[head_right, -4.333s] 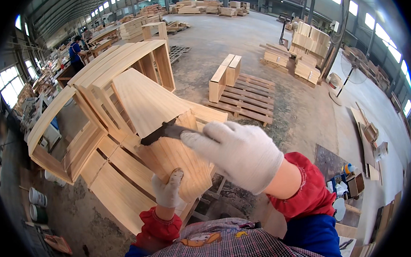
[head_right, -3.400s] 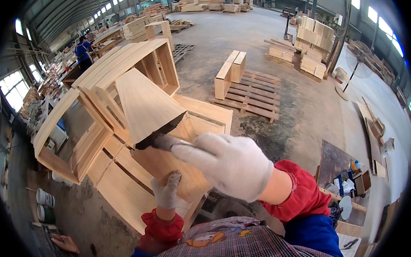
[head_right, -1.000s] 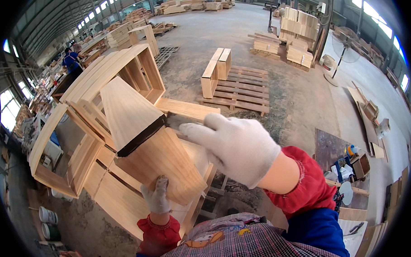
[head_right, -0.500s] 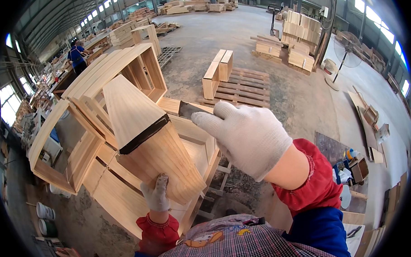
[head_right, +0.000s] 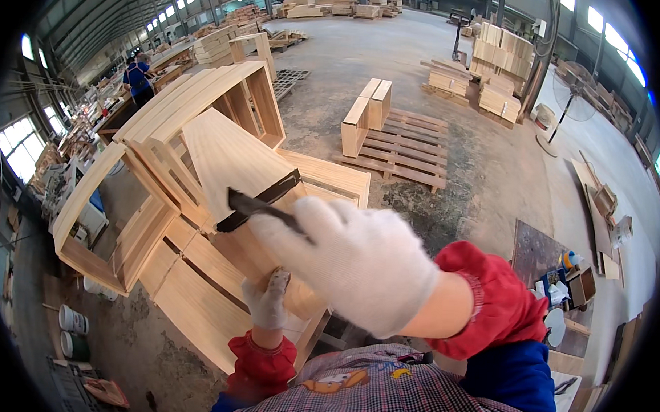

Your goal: The person applies a dark filler to the joints and seams of several wooden box frames using a putty knife, wipes away excess material, and places the frames onto a pallet.

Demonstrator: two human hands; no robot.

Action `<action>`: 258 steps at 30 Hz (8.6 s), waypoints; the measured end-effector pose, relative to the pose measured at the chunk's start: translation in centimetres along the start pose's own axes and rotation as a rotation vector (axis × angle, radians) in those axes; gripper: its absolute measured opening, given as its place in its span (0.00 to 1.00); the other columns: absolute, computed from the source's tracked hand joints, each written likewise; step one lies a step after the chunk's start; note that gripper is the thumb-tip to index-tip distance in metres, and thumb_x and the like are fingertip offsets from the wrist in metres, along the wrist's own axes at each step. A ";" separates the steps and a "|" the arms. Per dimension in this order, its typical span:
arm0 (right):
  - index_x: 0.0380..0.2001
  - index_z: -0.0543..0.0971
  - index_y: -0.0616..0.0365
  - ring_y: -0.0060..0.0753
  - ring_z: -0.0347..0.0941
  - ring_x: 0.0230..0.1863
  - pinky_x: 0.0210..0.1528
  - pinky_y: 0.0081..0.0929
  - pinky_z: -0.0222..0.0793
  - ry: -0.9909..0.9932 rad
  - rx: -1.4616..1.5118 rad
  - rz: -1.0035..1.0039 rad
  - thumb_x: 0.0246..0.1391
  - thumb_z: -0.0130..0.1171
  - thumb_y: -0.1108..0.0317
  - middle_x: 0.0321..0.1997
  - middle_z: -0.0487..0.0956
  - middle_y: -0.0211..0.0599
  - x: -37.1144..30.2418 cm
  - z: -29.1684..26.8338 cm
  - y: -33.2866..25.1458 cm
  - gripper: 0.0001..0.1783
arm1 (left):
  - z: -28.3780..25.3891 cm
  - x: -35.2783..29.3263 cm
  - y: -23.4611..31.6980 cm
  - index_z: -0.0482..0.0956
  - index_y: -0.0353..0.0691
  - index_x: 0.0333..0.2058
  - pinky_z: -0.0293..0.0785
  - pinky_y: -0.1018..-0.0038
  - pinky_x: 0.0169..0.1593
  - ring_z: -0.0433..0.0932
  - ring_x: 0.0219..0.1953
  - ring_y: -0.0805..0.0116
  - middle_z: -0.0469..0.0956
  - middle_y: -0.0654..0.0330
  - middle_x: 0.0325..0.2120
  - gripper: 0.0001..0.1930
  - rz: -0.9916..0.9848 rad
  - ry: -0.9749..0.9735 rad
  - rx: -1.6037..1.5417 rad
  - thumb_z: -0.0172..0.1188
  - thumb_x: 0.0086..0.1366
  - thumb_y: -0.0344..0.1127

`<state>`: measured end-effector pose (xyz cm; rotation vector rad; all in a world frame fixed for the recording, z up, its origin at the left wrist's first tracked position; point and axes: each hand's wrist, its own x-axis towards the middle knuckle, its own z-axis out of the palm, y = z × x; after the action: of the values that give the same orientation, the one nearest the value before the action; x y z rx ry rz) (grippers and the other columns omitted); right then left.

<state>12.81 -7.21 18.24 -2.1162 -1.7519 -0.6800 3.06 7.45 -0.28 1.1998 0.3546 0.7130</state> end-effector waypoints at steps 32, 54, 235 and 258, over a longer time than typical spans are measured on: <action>0.54 0.68 0.58 0.37 0.79 0.32 0.27 0.28 0.78 -0.311 0.055 -0.226 0.45 0.61 0.73 0.35 0.72 0.37 1.4 -1.3 1.4 0.29 | 2.0 0.6 0.3 0.75 0.27 0.41 0.69 0.82 0.30 0.71 0.26 0.79 0.75 0.64 0.28 0.10 0.099 0.075 -0.021 0.57 0.62 0.26; 0.57 0.72 0.63 0.52 0.77 0.46 0.50 0.35 0.72 -0.044 0.735 0.299 0.48 0.53 0.74 0.47 0.78 0.54 -8.1 4.8 7.0 0.28 | 4.5 2.3 4.5 0.73 0.26 0.47 0.77 0.73 0.46 0.76 0.43 0.68 0.75 0.55 0.42 0.14 0.095 0.104 0.089 0.57 0.66 0.27; 0.55 0.73 0.44 0.38 0.76 0.27 0.26 0.34 0.72 -0.484 0.235 0.089 0.46 0.55 0.75 0.30 0.76 0.36 -8.7 5.5 11.2 0.29 | 0.4 7.7 1.1 0.63 0.33 0.62 0.64 0.60 0.66 0.64 0.65 0.60 0.64 0.52 0.63 0.22 0.403 0.120 0.145 0.42 0.73 0.35; 0.54 0.73 0.56 0.45 0.77 0.33 0.35 0.31 0.75 0.048 0.741 0.397 0.49 0.56 0.77 0.37 0.77 0.44 -12.3 12.8 4.2 0.25 | -0.3 7.8 1.4 0.69 0.29 0.56 0.64 0.67 0.65 0.70 0.60 0.63 0.73 0.51 0.55 0.20 0.342 0.216 -0.040 0.44 0.72 0.35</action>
<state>17.30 -11.66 1.08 -1.7933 -1.2206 0.0395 8.21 13.17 1.86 1.1607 0.3145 1.1468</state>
